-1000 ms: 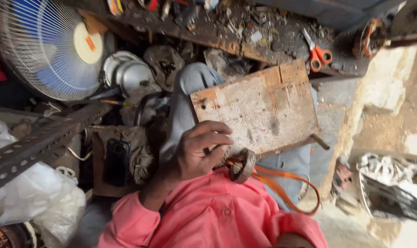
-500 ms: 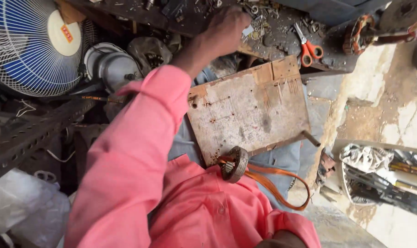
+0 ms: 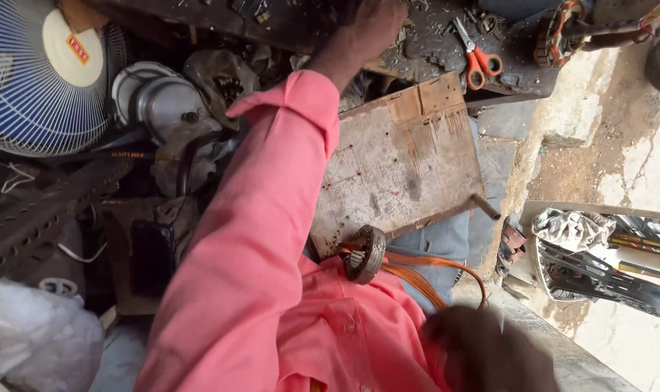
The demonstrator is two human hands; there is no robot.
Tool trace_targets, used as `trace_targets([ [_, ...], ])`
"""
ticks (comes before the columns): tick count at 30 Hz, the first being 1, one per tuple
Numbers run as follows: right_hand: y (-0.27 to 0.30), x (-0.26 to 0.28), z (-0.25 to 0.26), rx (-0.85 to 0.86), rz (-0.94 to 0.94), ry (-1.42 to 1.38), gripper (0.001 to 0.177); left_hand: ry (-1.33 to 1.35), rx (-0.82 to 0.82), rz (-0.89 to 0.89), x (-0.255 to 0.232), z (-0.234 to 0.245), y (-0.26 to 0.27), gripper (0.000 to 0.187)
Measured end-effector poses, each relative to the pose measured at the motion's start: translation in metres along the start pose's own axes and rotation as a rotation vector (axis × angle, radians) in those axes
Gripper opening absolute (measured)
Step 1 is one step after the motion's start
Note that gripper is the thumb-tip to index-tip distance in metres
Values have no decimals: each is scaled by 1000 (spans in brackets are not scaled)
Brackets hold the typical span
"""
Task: Rewinding and repairing a ceiling fan motor coil using copper wire and insulating material.
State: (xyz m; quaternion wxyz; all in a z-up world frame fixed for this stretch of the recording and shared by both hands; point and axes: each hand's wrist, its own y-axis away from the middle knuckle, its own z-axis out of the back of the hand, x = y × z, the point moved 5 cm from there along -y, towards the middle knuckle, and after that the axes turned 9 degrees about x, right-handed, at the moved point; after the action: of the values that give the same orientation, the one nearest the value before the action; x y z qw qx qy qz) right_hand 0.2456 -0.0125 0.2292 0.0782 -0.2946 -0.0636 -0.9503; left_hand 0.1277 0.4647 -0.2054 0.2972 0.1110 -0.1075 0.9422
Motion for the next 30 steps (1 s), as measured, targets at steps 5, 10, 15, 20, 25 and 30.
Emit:
trace_targets([
  [5, -61, -21, -37, -347, 32, -696, 14, 76, -30, 20, 12, 33, 9, 18],
  [10, -51, -68, -50, -338, -171, -749, 8, 323, -81, 73, -5, -57, -17, 16],
  [15, -55, -76, -54, -315, -167, -707, 8, 176, 117, 25, 2, -16, -11, 19],
  [20, -60, -85, -58, -309, -112, -712, 6, 287, 84, 67, 57, 135, 50, 21],
  [25, -63, -89, -66, -263, -48, -708, 4, 669, -100, 177, 111, 118, 76, 25],
  [30, -55, -114, -57, -305, -48, -618, 10, 1038, -234, 397, 169, 199, 182, 11],
])
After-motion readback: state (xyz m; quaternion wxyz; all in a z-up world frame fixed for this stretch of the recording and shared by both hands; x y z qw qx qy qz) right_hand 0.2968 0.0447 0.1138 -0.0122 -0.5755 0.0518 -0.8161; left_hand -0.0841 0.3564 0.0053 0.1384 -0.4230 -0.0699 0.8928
